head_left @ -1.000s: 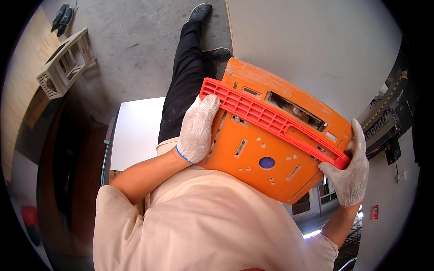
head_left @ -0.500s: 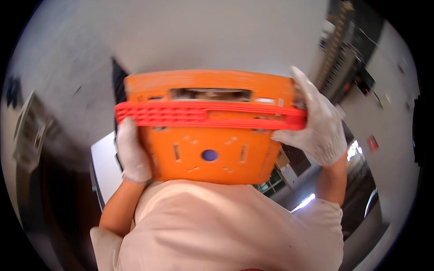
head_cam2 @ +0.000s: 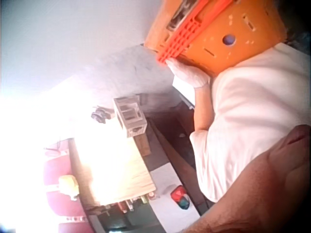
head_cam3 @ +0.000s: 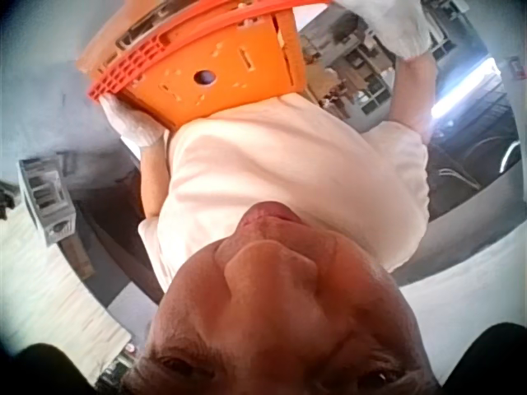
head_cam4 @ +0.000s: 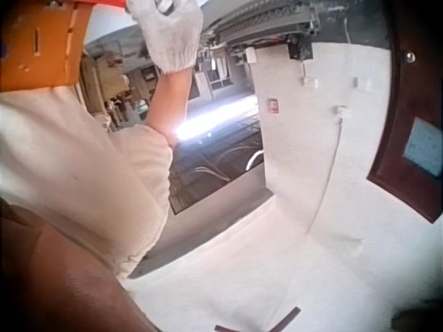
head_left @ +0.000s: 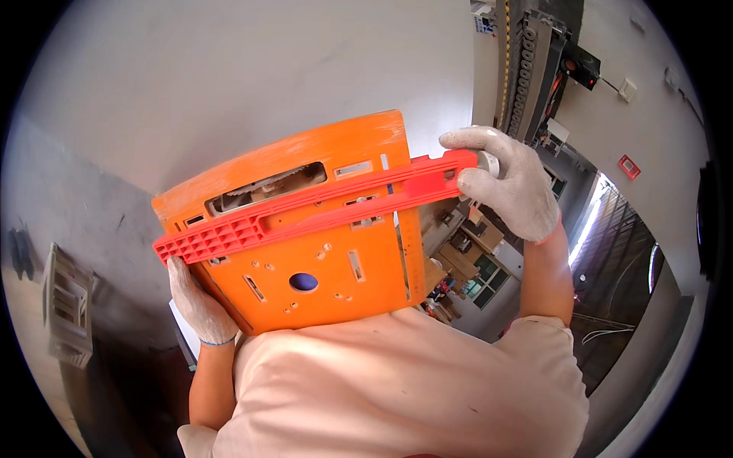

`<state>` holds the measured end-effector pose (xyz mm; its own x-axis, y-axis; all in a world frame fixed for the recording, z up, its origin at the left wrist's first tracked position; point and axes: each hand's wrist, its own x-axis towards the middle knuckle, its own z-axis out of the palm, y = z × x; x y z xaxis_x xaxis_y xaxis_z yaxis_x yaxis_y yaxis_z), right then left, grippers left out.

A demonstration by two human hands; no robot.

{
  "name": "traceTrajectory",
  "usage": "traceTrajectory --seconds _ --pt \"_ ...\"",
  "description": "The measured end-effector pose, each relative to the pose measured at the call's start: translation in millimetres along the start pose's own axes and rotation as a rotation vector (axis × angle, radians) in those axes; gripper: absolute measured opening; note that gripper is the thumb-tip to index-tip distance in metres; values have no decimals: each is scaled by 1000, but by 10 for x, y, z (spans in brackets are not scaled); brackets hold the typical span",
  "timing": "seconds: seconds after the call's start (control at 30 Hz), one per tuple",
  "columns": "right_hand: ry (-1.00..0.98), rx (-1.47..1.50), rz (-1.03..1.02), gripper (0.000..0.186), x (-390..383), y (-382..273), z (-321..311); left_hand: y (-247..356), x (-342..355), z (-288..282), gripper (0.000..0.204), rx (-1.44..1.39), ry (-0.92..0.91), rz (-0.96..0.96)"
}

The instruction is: The person uses a circular saw with an orange guide to cut a large white board in a workshop. After completing the cut, the person unplugs the saw and organizes the power cord and extension strip.

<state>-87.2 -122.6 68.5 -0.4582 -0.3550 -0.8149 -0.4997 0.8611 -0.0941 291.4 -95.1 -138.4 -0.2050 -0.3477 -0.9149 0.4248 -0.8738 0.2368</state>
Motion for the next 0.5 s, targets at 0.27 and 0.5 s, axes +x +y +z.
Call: traceTrajectory --seconds 0.27,0.5 --pt "-23 39 -1 42 48 -13 -16 -5 -3 15 51 115 61 43" --pt "-19 51 22 43 94 25 1 -10 25 -123 50 312 51 116"
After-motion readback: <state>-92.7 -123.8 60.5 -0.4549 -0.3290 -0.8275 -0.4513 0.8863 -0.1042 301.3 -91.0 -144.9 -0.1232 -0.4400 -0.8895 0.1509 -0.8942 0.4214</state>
